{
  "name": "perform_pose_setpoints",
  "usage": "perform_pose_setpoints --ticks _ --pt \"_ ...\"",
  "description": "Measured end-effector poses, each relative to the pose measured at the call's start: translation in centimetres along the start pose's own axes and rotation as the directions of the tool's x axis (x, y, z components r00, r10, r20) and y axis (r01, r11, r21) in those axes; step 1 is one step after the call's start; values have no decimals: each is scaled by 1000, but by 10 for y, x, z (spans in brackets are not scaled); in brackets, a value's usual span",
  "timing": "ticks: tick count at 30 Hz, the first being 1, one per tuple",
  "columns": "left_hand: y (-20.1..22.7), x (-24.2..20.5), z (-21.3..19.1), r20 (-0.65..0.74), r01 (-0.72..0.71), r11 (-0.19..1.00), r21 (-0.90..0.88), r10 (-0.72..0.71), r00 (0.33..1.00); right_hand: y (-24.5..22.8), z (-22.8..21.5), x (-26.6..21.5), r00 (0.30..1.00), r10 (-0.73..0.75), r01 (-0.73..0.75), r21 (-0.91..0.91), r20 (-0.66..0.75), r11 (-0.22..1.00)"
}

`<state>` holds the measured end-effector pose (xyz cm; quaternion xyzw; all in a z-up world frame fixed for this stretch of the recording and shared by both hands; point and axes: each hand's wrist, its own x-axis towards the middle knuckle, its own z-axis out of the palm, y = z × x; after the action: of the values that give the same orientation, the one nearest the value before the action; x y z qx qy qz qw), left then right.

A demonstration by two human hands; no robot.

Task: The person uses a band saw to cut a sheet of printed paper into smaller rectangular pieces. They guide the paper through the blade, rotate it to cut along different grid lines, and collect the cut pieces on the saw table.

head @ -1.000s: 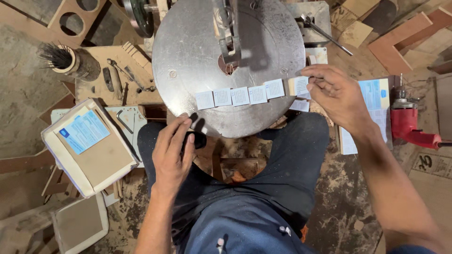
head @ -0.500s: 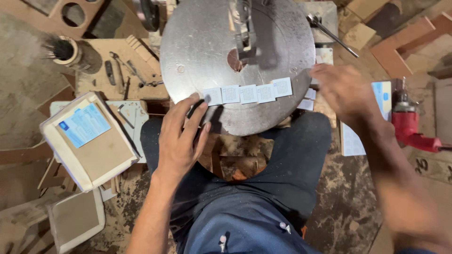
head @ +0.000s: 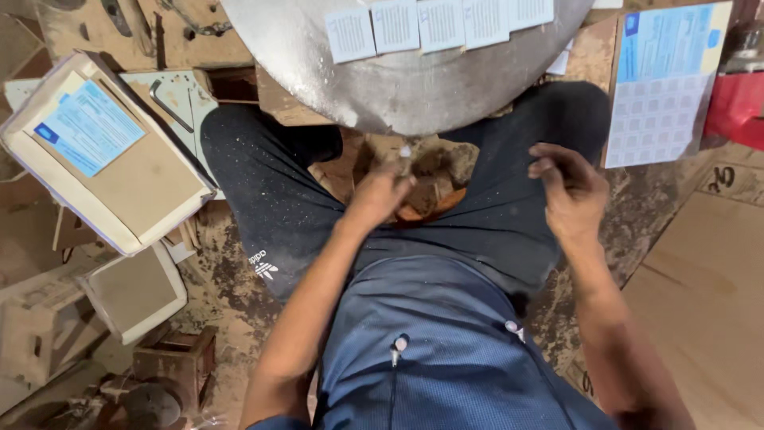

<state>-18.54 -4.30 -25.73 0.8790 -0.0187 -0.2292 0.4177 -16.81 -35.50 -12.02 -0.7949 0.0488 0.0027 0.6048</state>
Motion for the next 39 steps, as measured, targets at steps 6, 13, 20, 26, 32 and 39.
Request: perform_pose_setpoints --ticks 6,13,20,26,32,39 --pt "34 -32 -73 -113 -73 991 -110 60 992 11 -33 -55 980 70 -66 28 -188 997" --pt "54 -56 -85 -139 -299 954 -16 294 945 3 -55 -77 979 34 -28 32 -200 999" --pt "70 -65 -86 -159 -201 976 82 212 964 -39 -48 11 991 -96 106 -100 97 989" --pt "104 -56 -89 -95 -146 943 300 182 979 -31 -31 136 610 -399 631 -116 685 767" --pt "107 -141 -116 -729 319 918 236 -50 683 -24 -18 148 13 -351 830 185 936 526" --pt "101 -218 113 -778 858 418 -299 -627 34 -74 -113 113 -10 -2 611 8 1000 792"
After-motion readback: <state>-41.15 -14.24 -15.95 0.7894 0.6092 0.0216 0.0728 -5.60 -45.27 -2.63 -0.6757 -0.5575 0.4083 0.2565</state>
